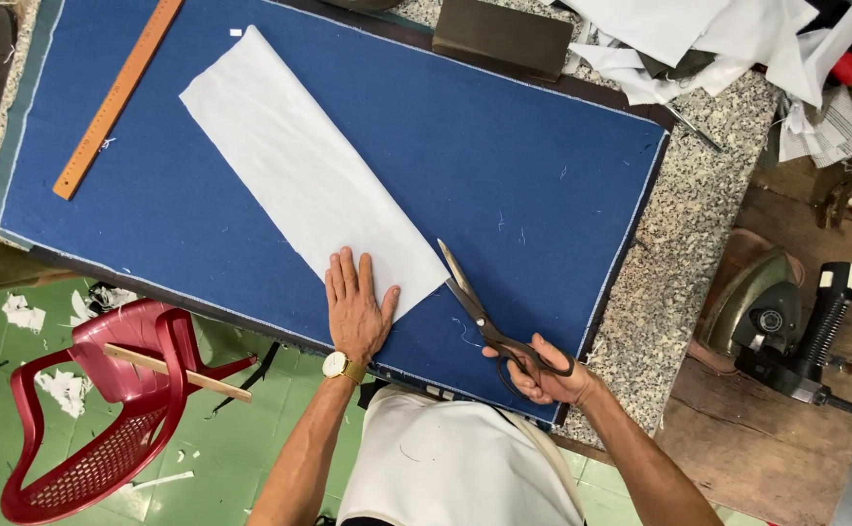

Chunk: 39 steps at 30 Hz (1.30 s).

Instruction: The person cuts a large piece of white fabric on a blue worktable using shears. They fold the fabric multiple times to align the edges and then cut along the fold lines to create smaller rectangular pieces.

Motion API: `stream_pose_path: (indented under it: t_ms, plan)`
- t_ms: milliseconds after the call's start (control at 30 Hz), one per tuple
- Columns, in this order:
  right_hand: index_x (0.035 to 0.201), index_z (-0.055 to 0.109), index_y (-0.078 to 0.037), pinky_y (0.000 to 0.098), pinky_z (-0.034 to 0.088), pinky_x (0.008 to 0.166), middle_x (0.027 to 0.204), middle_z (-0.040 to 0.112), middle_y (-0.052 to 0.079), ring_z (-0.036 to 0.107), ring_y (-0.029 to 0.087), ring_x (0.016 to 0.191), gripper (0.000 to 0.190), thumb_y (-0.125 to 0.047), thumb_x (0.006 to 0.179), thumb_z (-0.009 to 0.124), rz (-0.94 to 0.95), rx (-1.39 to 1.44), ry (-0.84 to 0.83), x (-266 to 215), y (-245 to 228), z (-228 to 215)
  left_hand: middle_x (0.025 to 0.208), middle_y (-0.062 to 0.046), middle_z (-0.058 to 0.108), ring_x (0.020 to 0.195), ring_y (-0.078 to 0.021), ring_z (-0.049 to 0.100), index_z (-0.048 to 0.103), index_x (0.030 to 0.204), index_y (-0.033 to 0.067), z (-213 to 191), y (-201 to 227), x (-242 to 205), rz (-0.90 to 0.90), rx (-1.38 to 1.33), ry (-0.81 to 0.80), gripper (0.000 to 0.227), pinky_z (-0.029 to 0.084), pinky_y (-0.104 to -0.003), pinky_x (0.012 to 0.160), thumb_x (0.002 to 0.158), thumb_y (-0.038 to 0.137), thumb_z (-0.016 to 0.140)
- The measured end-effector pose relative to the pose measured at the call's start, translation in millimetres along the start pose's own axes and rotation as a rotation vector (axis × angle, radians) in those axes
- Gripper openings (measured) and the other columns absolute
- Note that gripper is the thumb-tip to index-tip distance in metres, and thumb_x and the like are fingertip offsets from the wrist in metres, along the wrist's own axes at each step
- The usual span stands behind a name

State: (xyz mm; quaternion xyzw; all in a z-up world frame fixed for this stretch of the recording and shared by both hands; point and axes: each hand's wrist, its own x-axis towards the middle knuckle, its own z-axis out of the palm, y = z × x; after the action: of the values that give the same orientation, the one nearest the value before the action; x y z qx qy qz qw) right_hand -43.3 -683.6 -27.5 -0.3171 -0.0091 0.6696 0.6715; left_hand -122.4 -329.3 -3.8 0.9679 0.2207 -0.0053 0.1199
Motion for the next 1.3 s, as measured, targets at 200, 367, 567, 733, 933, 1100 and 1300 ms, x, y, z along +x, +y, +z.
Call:
stream_pose_path:
  t_ms: [200, 367, 567, 733, 933, 1100, 1300]
  plan:
    - [0.154, 0.035, 0.004, 0.0273, 0.049, 0.032, 0.064, 0.045, 0.012, 0.052, 0.022, 0.050, 0.089, -0.067, 0.101, 0.028, 0.001, -0.014, -0.001, -4, 4, -9, 0.169, -0.022, 0.019, 0.157, -0.0371, 0.013, 0.039, 0.155, 0.0088, -8, 4, 2, 0.021, -0.027, 0.046, 0.075, 0.006, -0.049, 0.129, 0.102, 0.061, 0.044]
    - [0.154, 0.036, 0.003, 0.0258, 0.050, 0.034, 0.066, 0.046, 0.010, 0.052, 0.020, 0.052, 0.087, -0.066, 0.101, 0.026, 0.026, -0.053, -0.016, -1, -8, 2, 0.169, -0.021, 0.016, 0.157, -0.0373, 0.010, 0.034, 0.158, 0.0085, -6, 8, 8, 0.024, -0.048, 0.037, 0.079, 0.004, -0.049, 0.129, 0.102, 0.062, 0.044]
    - [0.155, 0.033, 0.002, 0.0276, 0.050, 0.035, 0.069, 0.046, 0.010, 0.052, 0.020, 0.054, 0.089, -0.068, 0.101, 0.025, 0.037, -0.045, 0.002, 7, -10, -1, 0.170, -0.020, 0.013, 0.158, -0.0368, 0.007, 0.029, 0.160, 0.0086, -9, 9, 8, 0.022, -0.018, -0.040, 0.082, 0.000, -0.049, 0.130, 0.101, 0.066, 0.040]
    - [0.155, 0.033, 0.001, 0.0274, 0.049, 0.036, 0.070, 0.045, 0.008, 0.051, 0.019, 0.055, 0.091, -0.071, 0.100, 0.023, 0.035, -0.060, 0.017, 18, -15, 9, 0.171, -0.020, 0.010, 0.158, -0.0360, 0.004, 0.027, 0.161, 0.0091, -11, 9, 9, 0.017, -0.003, -0.086, 0.084, -0.002, -0.049, 0.130, 0.101, 0.068, 0.038]
    - [0.123, 0.059, 0.011, 0.0212, 0.041, 0.026, 0.055, 0.037, 0.004, 0.042, 0.014, 0.040, 0.086, -0.067, 0.102, 0.030, 0.001, 0.023, 0.108, 17, -44, 44, 0.171, -0.019, 0.007, 0.158, -0.0361, 0.002, 0.025, 0.161, 0.0096, -11, 9, 9, 0.021, 0.002, -0.099, 0.084, -0.003, -0.049, 0.129, 0.102, 0.068, 0.036]
    - [0.056, 0.042, -0.009, 0.0174, 0.028, 0.022, 0.042, 0.034, 0.005, 0.035, 0.011, 0.025, 0.070, -0.056, 0.108, 0.040, 0.023, -0.051, 0.121, 18, -82, 87, 0.171, -0.020, 0.009, 0.158, -0.0359, 0.003, 0.026, 0.161, 0.0094, -11, 9, 11, 0.016, 0.004, -0.103, 0.085, -0.003, -0.049, 0.129, 0.102, 0.069, 0.035]
    - [0.153, 0.033, 0.007, 0.0205, 0.047, 0.028, 0.060, 0.038, 0.005, 0.046, 0.015, 0.047, 0.092, -0.070, 0.101, 0.029, 0.024, -0.033, 0.103, 20, -42, 12, 0.171, -0.020, 0.007, 0.158, -0.0352, 0.002, 0.023, 0.161, 0.0099, -13, 10, 11, 0.014, 0.021, -0.123, 0.085, -0.004, -0.048, 0.129, 0.102, 0.069, 0.034]
